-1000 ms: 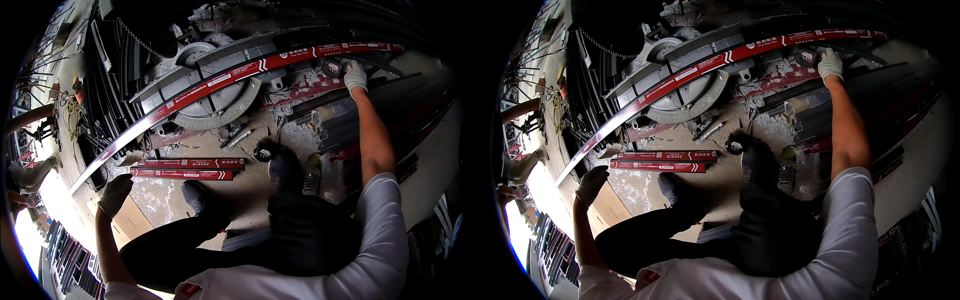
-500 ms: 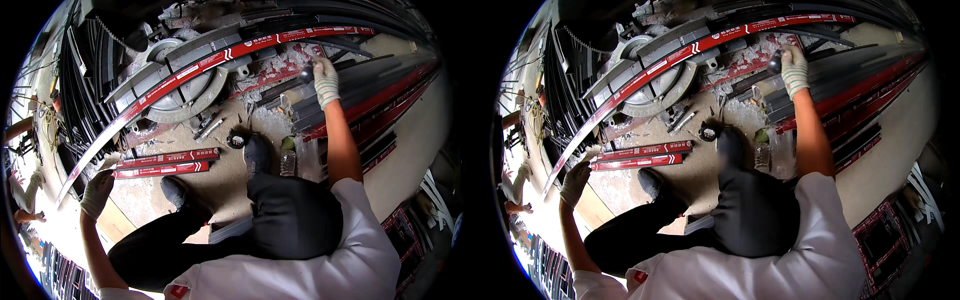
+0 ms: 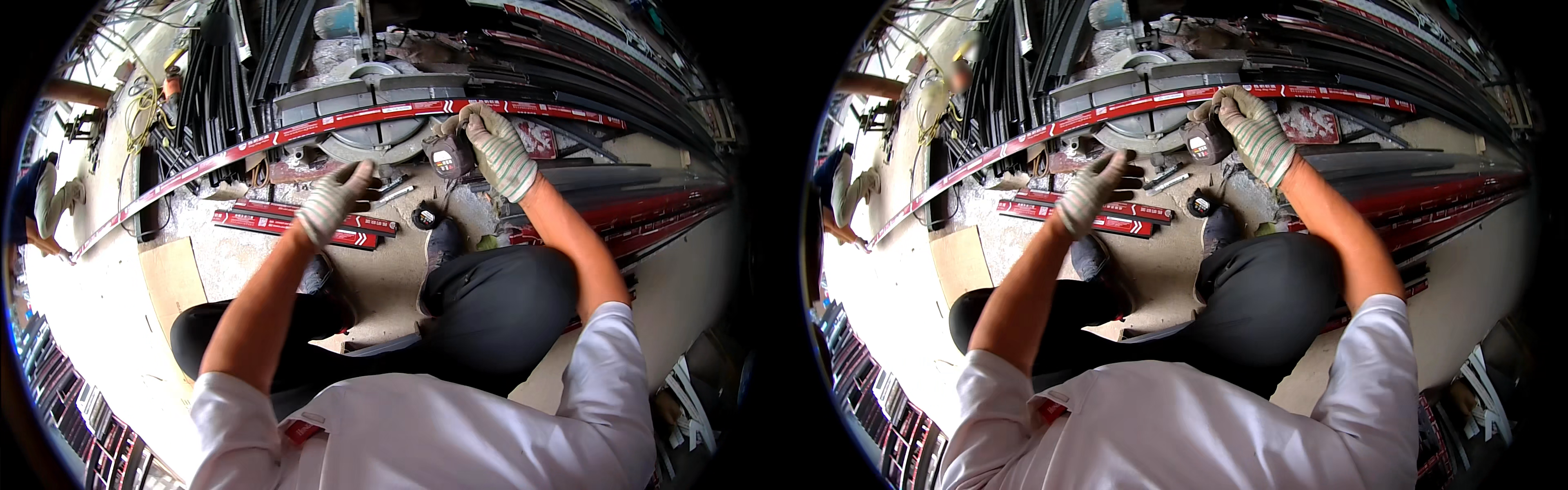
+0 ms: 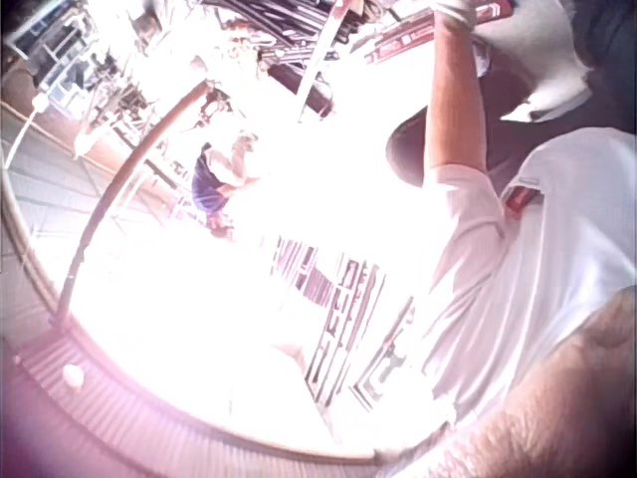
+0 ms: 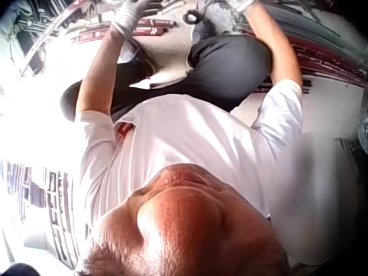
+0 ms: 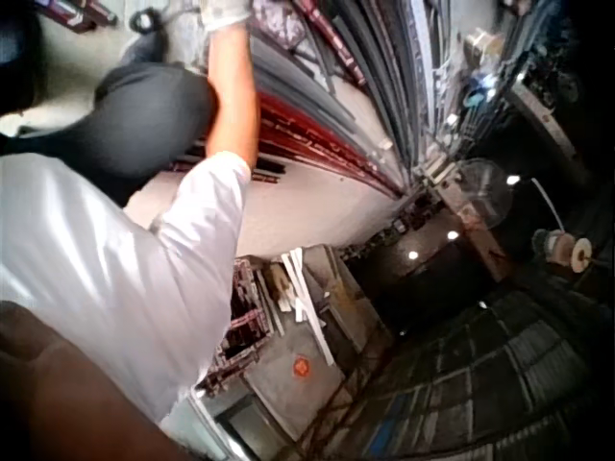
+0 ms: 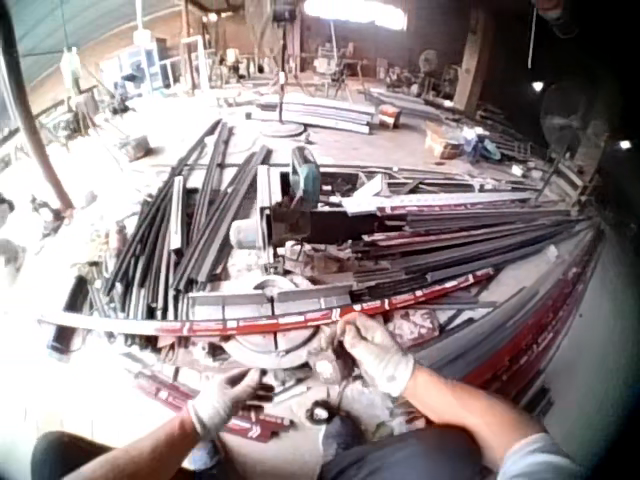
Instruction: The person measures a long metal profile with a tape measure, marks a cut line with a marker, and cuts the profile using a chop saw. The person then picks up the cut piece and walks to another area.
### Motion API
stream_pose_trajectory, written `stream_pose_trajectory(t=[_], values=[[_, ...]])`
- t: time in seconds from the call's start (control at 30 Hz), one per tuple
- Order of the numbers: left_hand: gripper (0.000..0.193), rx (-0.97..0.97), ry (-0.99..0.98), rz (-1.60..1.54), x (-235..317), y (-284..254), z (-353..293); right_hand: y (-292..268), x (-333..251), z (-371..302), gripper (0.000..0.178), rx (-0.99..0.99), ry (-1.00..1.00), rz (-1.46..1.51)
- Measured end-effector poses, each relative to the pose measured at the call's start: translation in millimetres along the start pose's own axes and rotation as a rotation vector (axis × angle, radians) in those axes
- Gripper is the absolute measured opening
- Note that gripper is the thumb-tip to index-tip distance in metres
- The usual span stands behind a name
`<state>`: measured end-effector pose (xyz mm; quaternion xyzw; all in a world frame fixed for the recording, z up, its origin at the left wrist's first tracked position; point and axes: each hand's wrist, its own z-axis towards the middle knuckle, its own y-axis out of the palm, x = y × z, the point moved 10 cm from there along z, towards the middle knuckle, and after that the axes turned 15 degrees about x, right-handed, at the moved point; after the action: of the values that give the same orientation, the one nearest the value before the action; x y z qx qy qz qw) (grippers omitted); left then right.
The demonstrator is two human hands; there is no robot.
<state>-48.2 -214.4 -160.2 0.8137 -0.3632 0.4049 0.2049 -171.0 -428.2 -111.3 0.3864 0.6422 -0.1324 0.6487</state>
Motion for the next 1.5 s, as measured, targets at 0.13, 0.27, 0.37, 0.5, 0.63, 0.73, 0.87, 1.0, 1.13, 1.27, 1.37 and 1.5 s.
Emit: stream_pose_trajectory(t=[0.13, 0.27, 0.37, 0.5, 0.63, 0.73, 0.87, 1.0, 1.13, 1.27, 1.37, 1.5], values=[[0.073, -0.184, -0.042, -0.621, -22, 63, -24, 63, -32, -21, 0.017, -0.114, 0.081, -0.156], [0.047, -0.062, 0.05, -0.793, 1, 62, -50, 101, -38, -48, 0.018, -0.138, 0.005, -0.442], [0.042, -0.057, 0.115, -0.859, 4, 32, -55, 122, -30, -59, 0.023, -0.039, -0.066, -0.352], [0.043, -0.044, 0.202, -1.029, 5, 3, -60, 134, 38, -74, 0.049, -0.046, 0.12, 0.052], [0.024, 0.291, 0.493, -0.368, -2, -31, -71, 167, 69, -111, 0.052, 0.177, 0.059, -0.016], [0.026, 0.493, 0.653, 0.108, -23, -54, -74, 188, 87, -128, 0.033, 0.244, 0.128, 0.128], [0.057, 0.544, 0.708, 0.31, -1, -53, -95, 125, 118, -99, 0.05, 0.34, 0.08, 0.048], [0.054, 0.642, 0.38, -0.255, -54, -119, -58, 192, 3, -101, 0.066, 0.202, -0.303, -0.192], [0.075, 0.229, -0.099, -0.867, -67, -54, -43, 235, -42, -148, 0.067, 0.099, -0.924, -0.616], [0.09, -0.008, 0.001, -1.033, -27, -41, -81, 209, 63, -128, 0.054, 0.039, -0.699, -0.878], [0.09, 0.083, 0.318, -0.845, 29, -55, -99, 143, 190, -70, 0.023, 0.13, 0.538, 0.672], [0.048, 0.412, 1.041, 0.307, 89, -22, -133, 57, 196, -27, 0.054, 0.186, 0.208, 0.167]])
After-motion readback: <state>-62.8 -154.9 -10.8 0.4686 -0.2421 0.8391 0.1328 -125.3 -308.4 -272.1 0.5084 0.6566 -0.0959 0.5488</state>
